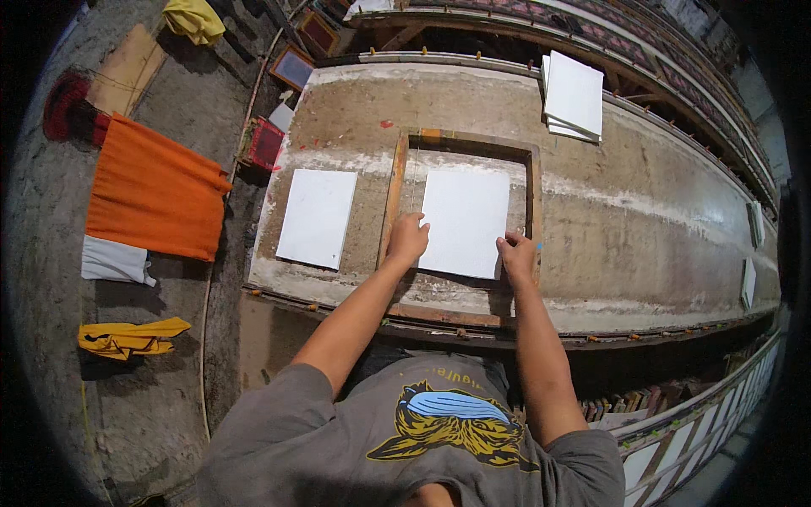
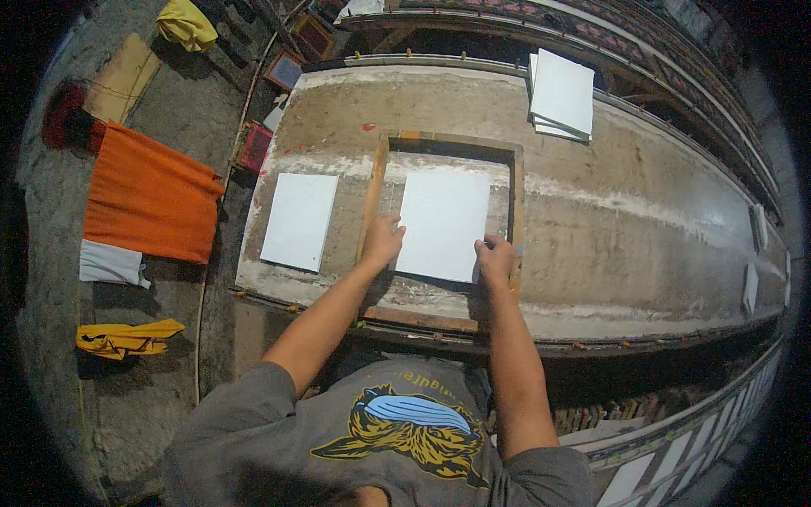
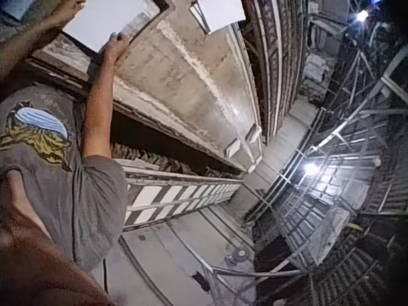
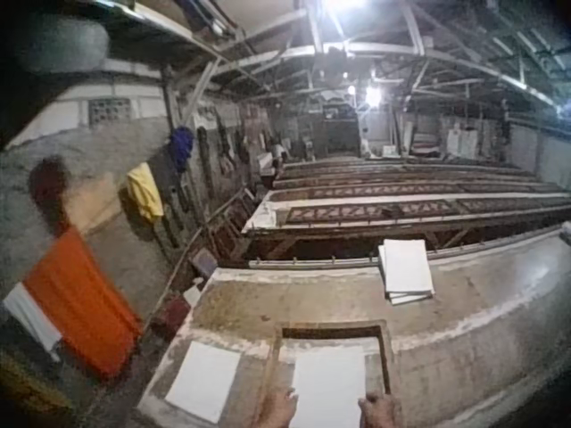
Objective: The person repeatedly picks up white rectangular tiles and places them into a wooden frame on a workbench, then removes them and repeats the cycle. The person handles the tiles one at a time, aligning them within the frame before taking them out again.
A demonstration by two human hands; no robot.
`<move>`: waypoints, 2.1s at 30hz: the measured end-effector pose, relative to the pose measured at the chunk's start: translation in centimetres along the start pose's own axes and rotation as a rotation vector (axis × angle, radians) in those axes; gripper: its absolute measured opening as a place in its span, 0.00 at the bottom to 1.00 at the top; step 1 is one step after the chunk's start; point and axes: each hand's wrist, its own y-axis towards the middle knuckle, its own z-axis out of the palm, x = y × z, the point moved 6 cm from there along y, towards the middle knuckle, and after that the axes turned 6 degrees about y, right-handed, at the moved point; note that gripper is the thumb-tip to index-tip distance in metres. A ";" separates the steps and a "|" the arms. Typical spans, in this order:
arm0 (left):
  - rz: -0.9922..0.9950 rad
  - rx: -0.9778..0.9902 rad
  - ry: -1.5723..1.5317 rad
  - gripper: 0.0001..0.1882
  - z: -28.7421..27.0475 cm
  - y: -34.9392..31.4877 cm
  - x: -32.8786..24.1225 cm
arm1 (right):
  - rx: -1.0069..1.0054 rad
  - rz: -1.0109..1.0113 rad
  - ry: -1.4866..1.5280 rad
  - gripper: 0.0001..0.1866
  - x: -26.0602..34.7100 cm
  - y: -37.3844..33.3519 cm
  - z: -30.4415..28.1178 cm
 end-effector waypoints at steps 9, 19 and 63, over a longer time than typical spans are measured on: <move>-0.120 0.264 0.217 0.19 2.0 -0.9 0.2 | -0.001 0.001 -0.204 0.21 0.0 -1.0 -0.2; -0.127 0.206 0.286 0.16 2.3 -2.1 1.9 | 0.048 -0.001 -0.202 0.20 1.6 -1.8 0.9; 0.263 0.177 0.486 0.35 5.4 -0.6 -2.6 | 0.204 -0.371 -0.761 0.36 6.1 0.7 7.5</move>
